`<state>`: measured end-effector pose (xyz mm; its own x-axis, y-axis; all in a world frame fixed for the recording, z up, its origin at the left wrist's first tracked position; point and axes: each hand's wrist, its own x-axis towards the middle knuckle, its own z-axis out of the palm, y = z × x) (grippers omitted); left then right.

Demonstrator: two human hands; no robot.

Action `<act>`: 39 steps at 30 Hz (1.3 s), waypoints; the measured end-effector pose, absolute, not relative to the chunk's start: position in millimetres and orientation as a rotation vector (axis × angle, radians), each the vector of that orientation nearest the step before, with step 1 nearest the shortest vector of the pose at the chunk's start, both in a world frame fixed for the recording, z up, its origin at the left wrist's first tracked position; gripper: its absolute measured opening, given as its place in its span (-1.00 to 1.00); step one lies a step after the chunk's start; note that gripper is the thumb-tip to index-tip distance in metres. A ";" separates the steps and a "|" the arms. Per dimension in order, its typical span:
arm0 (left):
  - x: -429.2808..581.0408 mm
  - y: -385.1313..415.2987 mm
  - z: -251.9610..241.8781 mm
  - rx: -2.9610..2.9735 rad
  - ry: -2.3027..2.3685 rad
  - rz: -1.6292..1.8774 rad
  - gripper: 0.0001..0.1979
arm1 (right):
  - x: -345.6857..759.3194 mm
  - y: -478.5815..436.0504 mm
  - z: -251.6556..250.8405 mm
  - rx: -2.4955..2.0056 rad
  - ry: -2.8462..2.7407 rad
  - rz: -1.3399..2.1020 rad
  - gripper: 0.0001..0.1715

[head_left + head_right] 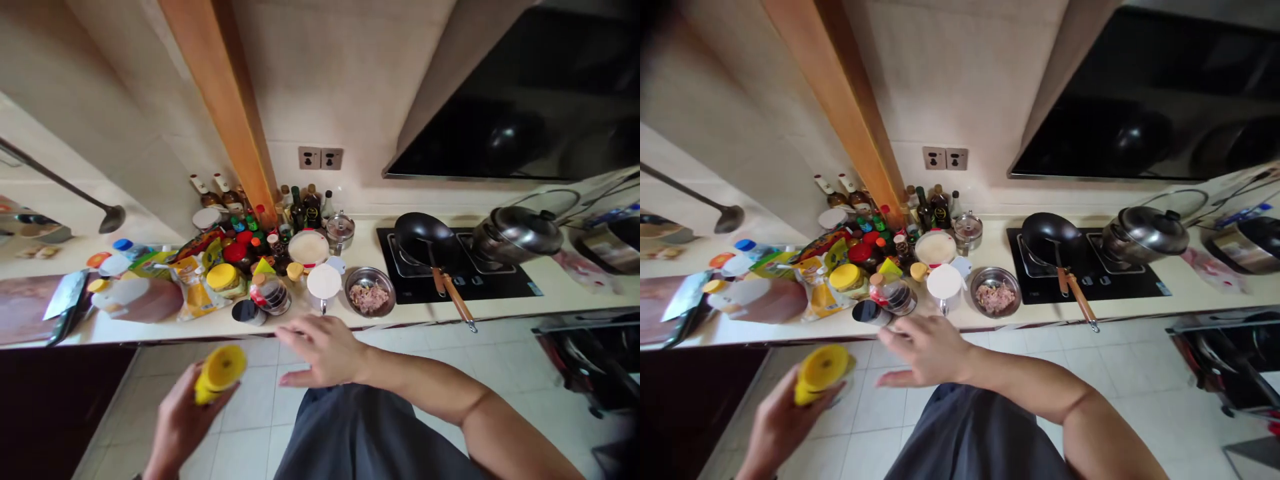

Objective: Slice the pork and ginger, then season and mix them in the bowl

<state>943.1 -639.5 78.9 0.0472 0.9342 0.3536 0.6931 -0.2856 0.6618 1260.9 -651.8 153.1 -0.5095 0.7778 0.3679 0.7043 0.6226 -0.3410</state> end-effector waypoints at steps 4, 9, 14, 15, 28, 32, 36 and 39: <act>1039.2 -681.3 76.2 2.269 1.256 0.897 -0.73 | 1262.7 -675.2 168.3 -1.346 -2.561 0.200 -0.15; 1154.9 -724.2 61.1 2.284 1.258 0.927 -0.83 | 1333.5 -720.2 170.3 -1.635 -2.553 0.209 -0.29; 1254.6 -762.3 65.4 2.322 1.379 0.905 -0.80 | 1420.9 -760.3 160.7 -1.811 -2.454 0.179 -0.57; 1269.7 -768.5 66.2 2.323 1.378 0.889 -0.78 | 1436.3 -767.3 157.9 -1.817 -2.439 0.178 -0.58; 1347.5 -794.2 69.9 1.397 1.157 0.921 -0.51 | 1560.2 -820.9 88.8 -1.116 -1.081 1.545 -0.28; 1385.9 -783.7 64.5 0.796 1.006 1.001 -0.54 | 1597.4 -875.9 35.2 -1.210 -1.224 1.677 -0.09; 1427.8 -761.3 60.5 0.225 0.904 0.982 -0.47 | 1593.0 -901.9 14.9 -1.195 -1.134 1.521 0.11; 1451.7 -739.0 58.5 0.015 0.799 0.921 -0.43 | 1556.7 -866.3 23.1 -1.407 -0.955 0.964 -0.03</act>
